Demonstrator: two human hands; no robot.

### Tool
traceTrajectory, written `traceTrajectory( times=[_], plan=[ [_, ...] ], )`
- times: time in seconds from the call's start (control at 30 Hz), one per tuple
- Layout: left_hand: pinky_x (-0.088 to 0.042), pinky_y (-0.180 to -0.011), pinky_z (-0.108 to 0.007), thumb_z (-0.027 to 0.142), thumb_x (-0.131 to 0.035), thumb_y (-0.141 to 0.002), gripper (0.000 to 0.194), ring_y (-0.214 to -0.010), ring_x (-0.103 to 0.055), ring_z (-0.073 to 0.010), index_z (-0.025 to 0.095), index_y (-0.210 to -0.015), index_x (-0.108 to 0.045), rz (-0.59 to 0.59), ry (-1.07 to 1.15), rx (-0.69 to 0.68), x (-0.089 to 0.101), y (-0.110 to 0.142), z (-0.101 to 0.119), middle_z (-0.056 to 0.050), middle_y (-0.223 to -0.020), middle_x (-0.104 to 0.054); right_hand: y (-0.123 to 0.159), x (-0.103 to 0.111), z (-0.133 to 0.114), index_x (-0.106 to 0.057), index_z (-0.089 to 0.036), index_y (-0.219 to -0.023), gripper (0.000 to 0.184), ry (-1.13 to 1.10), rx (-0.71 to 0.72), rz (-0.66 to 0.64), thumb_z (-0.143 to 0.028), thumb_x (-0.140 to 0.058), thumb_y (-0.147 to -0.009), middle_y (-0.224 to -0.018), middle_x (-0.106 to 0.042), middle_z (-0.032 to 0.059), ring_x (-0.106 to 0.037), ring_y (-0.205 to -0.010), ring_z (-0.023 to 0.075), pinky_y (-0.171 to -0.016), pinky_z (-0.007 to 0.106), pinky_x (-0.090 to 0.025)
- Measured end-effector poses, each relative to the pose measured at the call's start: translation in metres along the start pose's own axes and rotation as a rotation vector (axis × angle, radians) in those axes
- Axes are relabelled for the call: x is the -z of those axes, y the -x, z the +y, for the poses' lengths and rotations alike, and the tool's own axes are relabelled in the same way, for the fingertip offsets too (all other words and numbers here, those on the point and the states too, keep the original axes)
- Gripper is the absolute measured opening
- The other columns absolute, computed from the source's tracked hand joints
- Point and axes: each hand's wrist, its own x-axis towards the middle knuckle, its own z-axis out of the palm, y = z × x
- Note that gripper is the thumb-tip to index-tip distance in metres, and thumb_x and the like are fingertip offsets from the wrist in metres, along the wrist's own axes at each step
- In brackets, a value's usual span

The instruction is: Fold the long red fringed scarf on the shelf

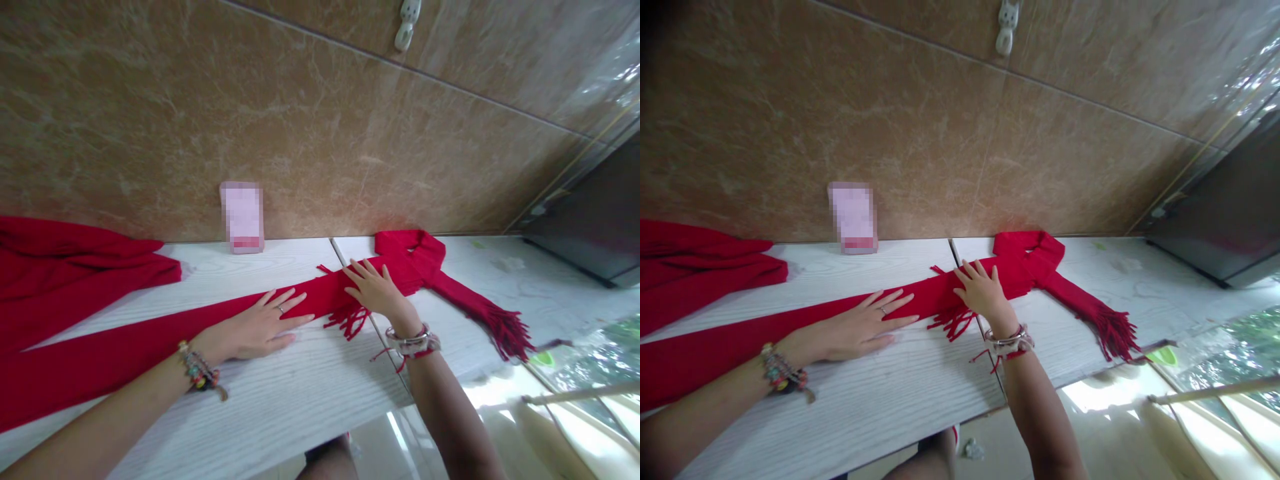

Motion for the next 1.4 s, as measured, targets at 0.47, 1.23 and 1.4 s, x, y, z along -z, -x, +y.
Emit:
traceTrajectory(
  times=[0.47, 1.23, 1.4],
  plan=[
    [-0.008, -0.103, -0.056, 0.056, -0.029, -0.087, 0.052, -0.133, -0.003, -0.0338, 0.037, -0.135, -0.025, -0.007, -0.032, -0.015, 0.003, -0.003, 0.003, -0.006, -0.147, -0.012, -0.013, -0.002, 0.016, -0.030, -0.023, -0.136, 0.048, -0.136, -0.042, -0.073, -0.038, -0.032, -0.090, -0.145, -0.022, 0.0078, -0.015, -0.133, 0.0286, -0.101, 0.057, -0.020],
    [-0.008, -0.103, -0.053, 0.056, -0.029, -0.087, 0.051, -0.133, -0.008, -0.0313, 0.037, -0.134, -0.028, 0.088, -0.030, -0.044, -0.012, -0.007, -0.006, -0.005, -0.145, -0.021, -0.014, -0.014, -0.036, -0.047, -0.011, -0.125, 0.041, -0.232, 0.504, 0.163, -0.031, -0.037, -0.090, -0.130, -0.047, 0.0131, -0.037, -0.124, 0.0216, -0.102, 0.039, -0.032],
    [-0.007, -0.103, -0.053, 0.058, -0.028, -0.086, 0.052, -0.133, -0.006, -0.0317, 0.037, -0.134, -0.027, 0.082, -0.026, -0.060, -0.012, -0.006, -0.006, -0.005, -0.146, -0.017, -0.013, -0.016, -0.032, -0.043, -0.007, -0.128, 0.046, -0.173, 0.494, 0.056, -0.032, -0.037, -0.090, -0.133, -0.043, 0.0152, -0.036, -0.125, 0.0223, -0.103, 0.039, -0.030]
  ],
)
